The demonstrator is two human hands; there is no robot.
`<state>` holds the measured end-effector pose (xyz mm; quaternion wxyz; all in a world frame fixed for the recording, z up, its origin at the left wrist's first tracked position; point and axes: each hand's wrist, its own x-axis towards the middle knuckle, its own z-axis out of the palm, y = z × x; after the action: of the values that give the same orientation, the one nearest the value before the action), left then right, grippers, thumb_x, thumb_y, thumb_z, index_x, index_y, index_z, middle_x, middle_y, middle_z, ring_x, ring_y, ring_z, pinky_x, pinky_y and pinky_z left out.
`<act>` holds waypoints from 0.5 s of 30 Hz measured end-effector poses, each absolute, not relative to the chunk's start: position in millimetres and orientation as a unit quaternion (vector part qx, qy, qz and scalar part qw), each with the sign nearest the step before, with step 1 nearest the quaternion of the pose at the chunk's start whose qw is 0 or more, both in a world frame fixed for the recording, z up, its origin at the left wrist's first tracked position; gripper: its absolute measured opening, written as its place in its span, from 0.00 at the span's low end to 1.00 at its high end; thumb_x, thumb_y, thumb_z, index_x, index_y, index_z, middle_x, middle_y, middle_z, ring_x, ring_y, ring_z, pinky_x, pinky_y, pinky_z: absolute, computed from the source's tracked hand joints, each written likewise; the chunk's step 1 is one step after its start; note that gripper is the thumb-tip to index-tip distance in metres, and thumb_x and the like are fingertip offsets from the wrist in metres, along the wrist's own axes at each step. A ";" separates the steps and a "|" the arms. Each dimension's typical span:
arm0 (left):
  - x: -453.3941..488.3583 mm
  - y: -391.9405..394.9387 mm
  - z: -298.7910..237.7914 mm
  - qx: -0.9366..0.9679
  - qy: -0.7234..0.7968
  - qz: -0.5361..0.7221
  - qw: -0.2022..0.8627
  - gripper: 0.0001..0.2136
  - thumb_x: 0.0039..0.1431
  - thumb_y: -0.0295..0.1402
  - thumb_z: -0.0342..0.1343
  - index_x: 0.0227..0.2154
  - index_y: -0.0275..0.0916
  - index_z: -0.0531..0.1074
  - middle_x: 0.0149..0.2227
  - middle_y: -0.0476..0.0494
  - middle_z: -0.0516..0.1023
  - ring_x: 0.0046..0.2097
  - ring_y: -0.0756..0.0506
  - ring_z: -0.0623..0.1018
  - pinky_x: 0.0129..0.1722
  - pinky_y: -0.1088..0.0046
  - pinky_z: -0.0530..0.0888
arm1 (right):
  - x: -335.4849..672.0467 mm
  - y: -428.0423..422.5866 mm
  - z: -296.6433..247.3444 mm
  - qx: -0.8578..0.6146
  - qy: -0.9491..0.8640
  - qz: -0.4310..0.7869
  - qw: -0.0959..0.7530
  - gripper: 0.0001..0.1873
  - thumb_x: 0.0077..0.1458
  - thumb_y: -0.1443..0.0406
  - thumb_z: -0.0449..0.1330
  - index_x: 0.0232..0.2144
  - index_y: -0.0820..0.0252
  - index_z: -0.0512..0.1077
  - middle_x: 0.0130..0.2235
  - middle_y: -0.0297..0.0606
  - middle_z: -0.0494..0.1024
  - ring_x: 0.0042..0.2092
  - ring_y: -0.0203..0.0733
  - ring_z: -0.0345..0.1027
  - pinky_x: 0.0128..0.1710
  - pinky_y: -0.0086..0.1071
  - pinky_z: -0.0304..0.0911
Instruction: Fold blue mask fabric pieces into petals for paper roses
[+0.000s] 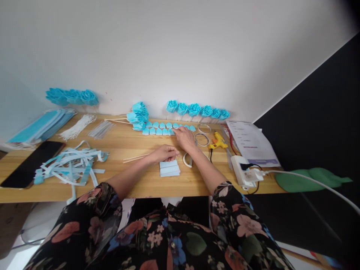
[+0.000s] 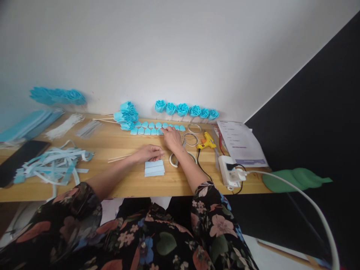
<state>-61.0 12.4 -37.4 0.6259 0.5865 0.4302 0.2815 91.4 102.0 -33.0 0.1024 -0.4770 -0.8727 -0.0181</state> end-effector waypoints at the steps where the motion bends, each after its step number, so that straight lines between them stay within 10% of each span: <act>1: -61.3 12.2 -36.9 0.587 0.430 0.282 0.625 0.14 0.57 0.44 0.58 0.28 0.36 0.71 0.19 0.54 0.69 0.19 0.55 0.63 0.21 0.78 0.59 | 94.5 96.3 -27.5 -0.480 -0.868 -0.017 0.126 0.23 0.66 0.68 0.47 0.58 0.54 0.72 0.49 0.47 0.77 0.50 0.51 0.67 0.50 0.42 0.61; 15: -67.2 14.8 -37.4 0.546 0.421 0.305 0.657 0.15 0.64 0.43 0.55 0.30 0.34 0.72 0.21 0.51 0.70 0.21 0.55 0.68 0.21 0.79 0.62 | 154.3 -60.2 -43.0 -0.383 -0.888 0.071 0.245 0.14 0.67 0.60 0.53 0.47 0.54 0.77 0.44 0.43 0.81 0.45 0.47 0.72 0.44 0.41 0.63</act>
<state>-67.2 14.8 -37.4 0.6569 0.5463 0.4208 0.3048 154.3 -60.2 -43.0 0.2451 -0.3834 -0.8877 0.0708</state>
